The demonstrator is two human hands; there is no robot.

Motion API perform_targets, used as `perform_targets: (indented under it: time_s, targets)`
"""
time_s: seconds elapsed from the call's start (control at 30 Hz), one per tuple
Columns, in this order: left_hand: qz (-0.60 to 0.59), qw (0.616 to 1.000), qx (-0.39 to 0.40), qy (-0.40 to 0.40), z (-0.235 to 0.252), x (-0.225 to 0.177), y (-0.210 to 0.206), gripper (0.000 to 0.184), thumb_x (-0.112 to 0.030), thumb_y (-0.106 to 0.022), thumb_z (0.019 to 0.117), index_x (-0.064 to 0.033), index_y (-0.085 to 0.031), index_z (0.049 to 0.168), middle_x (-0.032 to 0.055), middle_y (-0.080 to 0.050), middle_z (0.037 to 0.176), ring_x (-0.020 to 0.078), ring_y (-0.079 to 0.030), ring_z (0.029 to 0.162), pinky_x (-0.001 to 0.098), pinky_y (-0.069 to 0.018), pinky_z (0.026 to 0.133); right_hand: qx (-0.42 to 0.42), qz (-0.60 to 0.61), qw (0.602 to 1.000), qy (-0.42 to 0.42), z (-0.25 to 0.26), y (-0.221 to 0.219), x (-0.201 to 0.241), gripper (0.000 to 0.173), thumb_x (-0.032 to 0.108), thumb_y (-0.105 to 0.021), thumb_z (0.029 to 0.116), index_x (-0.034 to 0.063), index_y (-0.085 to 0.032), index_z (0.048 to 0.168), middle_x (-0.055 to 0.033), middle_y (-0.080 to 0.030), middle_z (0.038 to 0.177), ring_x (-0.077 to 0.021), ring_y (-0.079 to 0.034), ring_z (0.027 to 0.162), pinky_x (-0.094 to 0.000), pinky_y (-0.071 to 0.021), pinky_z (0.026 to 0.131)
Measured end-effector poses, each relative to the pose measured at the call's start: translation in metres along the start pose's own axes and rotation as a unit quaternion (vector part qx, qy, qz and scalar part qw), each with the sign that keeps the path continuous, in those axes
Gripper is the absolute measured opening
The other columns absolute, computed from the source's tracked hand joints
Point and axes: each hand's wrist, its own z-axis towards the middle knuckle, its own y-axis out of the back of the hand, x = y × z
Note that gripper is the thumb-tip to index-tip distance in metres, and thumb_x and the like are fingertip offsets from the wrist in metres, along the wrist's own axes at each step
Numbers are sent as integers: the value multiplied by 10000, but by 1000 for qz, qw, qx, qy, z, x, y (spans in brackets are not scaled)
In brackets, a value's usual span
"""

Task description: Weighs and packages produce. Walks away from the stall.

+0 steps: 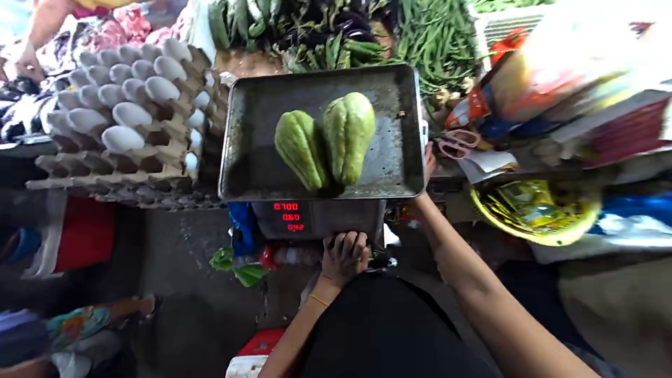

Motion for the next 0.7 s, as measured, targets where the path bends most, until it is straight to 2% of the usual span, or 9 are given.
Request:
perform_targets:
  time_s: [0.03, 0.07, 0.1, 0.17, 0.23, 0.37, 0.47, 0.53, 0.7]
  targets:
    - [1, 1000, 1, 1, 0, -1, 0, 236, -369, -448, 980, -210, -593, 1078, 11, -595, 1018, 199, -546, 960, 351, -368, 950, -65, -1, 996, 56, 3, -21, -31, 1068, 268, -780, 763, -63, -205, 1600, -404, -261, 1583, -589, -341, 1425, -686, -329, 1128]
    - [3, 1000, -1, 3, 0, -2, -1, 242, -373, -448, 979, -204, -592, 1075, 15, -592, 1015, 202, -545, 962, 356, -366, 953, -101, -12, 990, 97, 6, -33, -51, 1143, 410, -807, 702, -49, -255, 1591, -389, -303, 1572, -584, -371, 1408, -702, -345, 1106]
    - [5, 1000, -3, 4, -1, -2, -2, 251, -377, -446, 975, -200, -593, 1074, 19, -592, 1013, 204, -545, 962, 359, -366, 952, -111, -26, 986, 123, 6, -36, -60, 1150, 513, -808, 688, -37, -319, 1571, -365, -327, 1573, -565, -374, 1418, -704, -344, 1106]
    - [8, 1000, 1, 7, -2, -2, -3, 268, -376, -448, 973, -186, -598, 1090, 27, -590, 1009, 211, -546, 957, 368, -368, 950, -97, -28, 981, 164, 2, -30, -55, 920, 514, -772, 758, -25, -513, 1457, -322, -364, 1577, -535, -362, 1441, -710, -310, 1120]
    - [11, 1000, 3, 12, -3, -2, -4, 268, -373, -452, 973, -182, -595, 1096, 30, -596, 1002, 213, -558, 950, 372, -380, 942, -77, -24, 975, 209, -4, -24, -42, 657, 422, -663, 883, -9, -603, 1375, -312, -403, 1560, -522, -364, 1450, -708, -274, 1142]
    - [15, 1000, 4, 13, -1, -3, -2, 265, -350, -460, 972, -162, -603, 1091, 35, -594, 988, 209, -559, 934, 369, -384, 938, -66, -54, 972, 221, -2, -27, -32, 509, 371, -479, 1001, 32, -647, 1342, -270, -441, 1557, -497, -362, 1467, -706, -243, 1157]
    - [15, 1000, 0, 14, 1, -3, -2, 268, -339, -472, 963, -148, -609, 1091, 42, -595, 982, 210, -562, 929, 371, -391, 937, -40, -71, 969, 231, -11, -10, -19, 450, 301, -517, 965, 16, -656, 1283, -246, -610, 1354, -468, -552, 1264, -651, -408, 1014]
    - [14, 1000, -2, 13, 1, -3, -2, 260, -329, -475, 958, -147, -605, 1092, 42, -593, 985, 205, -563, 932, 370, -394, 935, -12, -74, 974, 216, -16, -6, -19, 495, 295, -537, 956, -4, -614, 1342, -231, -682, 1236, -448, -619, 1165, -617, -460, 956]
    - [19, 1000, -20, 15, -1, -3, -6, 254, -324, -473, 957, -148, -604, 1084, 37, -600, 984, 192, -571, 926, 360, -412, 914, -64, -62, 982, 165, -16, -9, -37, 595, 368, -535, 928, 26, -549, 1415, -208, -673, 1258, -422, -621, 1151, -593, -482, 911]
